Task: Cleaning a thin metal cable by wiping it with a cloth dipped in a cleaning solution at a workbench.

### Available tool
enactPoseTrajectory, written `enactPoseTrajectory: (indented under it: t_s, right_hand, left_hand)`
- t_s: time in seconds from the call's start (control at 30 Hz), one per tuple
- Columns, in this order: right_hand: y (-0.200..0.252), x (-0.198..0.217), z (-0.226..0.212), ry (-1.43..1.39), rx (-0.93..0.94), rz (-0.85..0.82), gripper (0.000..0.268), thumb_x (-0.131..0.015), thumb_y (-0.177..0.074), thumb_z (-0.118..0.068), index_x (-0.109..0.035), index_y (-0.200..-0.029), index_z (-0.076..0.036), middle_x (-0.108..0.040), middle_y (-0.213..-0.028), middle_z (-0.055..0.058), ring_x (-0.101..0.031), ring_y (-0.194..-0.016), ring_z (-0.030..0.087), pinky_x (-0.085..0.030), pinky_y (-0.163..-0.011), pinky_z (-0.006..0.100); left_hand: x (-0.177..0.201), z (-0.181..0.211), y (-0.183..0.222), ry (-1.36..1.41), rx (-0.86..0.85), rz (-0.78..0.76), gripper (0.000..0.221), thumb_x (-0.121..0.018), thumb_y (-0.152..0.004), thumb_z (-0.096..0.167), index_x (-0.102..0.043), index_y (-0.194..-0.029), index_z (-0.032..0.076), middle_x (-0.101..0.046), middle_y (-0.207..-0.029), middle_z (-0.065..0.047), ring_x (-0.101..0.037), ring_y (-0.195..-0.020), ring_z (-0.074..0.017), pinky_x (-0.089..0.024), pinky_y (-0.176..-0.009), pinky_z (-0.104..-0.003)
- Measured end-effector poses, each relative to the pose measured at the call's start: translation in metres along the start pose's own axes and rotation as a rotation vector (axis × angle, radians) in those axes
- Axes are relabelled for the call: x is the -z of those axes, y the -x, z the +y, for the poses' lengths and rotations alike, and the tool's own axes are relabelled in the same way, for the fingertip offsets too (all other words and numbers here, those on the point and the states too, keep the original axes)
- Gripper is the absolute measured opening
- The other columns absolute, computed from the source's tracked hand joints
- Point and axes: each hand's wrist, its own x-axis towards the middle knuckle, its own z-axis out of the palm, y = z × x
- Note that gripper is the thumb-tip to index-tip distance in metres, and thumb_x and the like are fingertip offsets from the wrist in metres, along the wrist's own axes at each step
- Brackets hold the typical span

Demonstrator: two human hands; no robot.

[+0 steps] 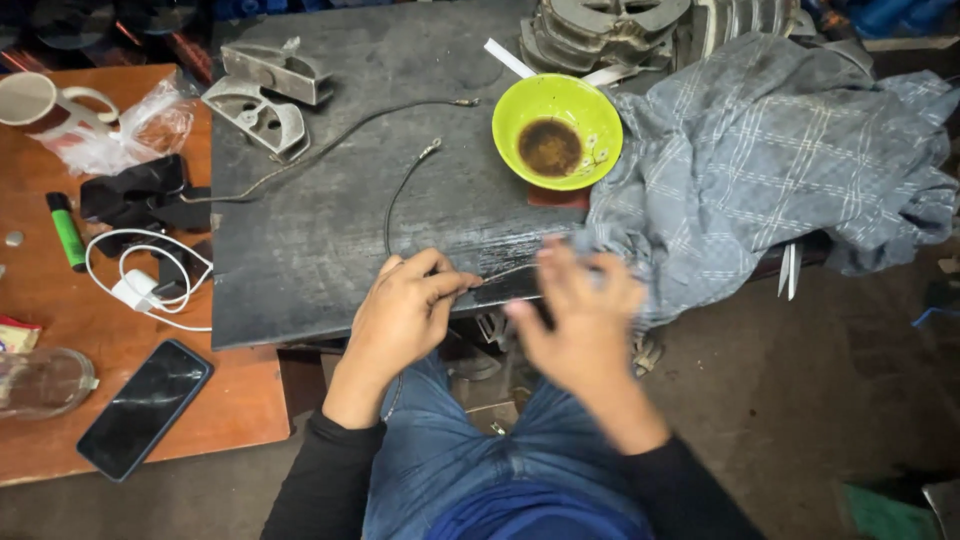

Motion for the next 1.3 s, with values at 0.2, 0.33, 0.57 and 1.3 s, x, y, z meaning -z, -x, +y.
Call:
enactPoseTrajectory:
  t_s: [0.2,0.33,0.57,1.3]
  right_hand:
    - [0.003,-0.014,-0.039,-0.157,0.037,-0.164,0.068,-0.07,-0.091,-0.055,-0.065,-0.144,-0.012,-0.06,-0.156,0.0,-0.048,-0.131,0.04,-0.033,-0.098,0.059]
    - [0.006,0.007,0.013,-0.059,0.046,-0.171,0.062,-0.069,-0.093,-0.051,-0.066,-0.146,-0.019,-0.064,-0.151,-0.002,-0.047,-0.135,0.044,-0.035,-0.096,0.061]
    - [0.014,0.01,0.065,0.004,-0.059,-0.064,0.035,-0.063,-0.105,-0.035,-0.074,-0.137,-0.025,-0.067,-0.148,-0.009,-0.05,-0.135,0.03,-0.03,-0.101,0.05]
    - [-0.032,0.048,0.066,-0.576,0.246,-0.026,0.013,-0.075,-0.099,-0.01,-0.079,-0.111,-0.007,-0.075,-0.12,0.016,-0.072,-0.112,0.042,-0.057,-0.097,0.051]
  left_hand:
    - [-0.002,-0.003,0.003,-0.023,0.017,0.011,0.015,-0.073,-0.093,0.014,-0.084,-0.1,0.022,-0.07,-0.089,-0.002,-0.07,-0.08,-0.0282,-0.05,-0.083,-0.036]
    - [0.002,0.003,0.002,0.0,0.017,0.009,0.014,-0.072,-0.095,0.014,-0.084,-0.102,0.019,-0.07,-0.089,-0.003,-0.07,-0.079,-0.0291,-0.05,-0.082,-0.036]
    - [-0.001,0.002,0.002,-0.025,0.016,0.013,0.014,-0.074,-0.095,0.016,-0.084,-0.103,0.021,-0.069,-0.089,-0.002,-0.07,-0.079,-0.0299,-0.049,-0.082,-0.037]
    - [0.003,0.005,-0.002,-0.007,0.019,0.002,0.014,-0.073,-0.096,0.013,-0.084,-0.103,0.02,-0.069,-0.086,-0.001,-0.07,-0.08,-0.0257,-0.044,-0.08,-0.033]
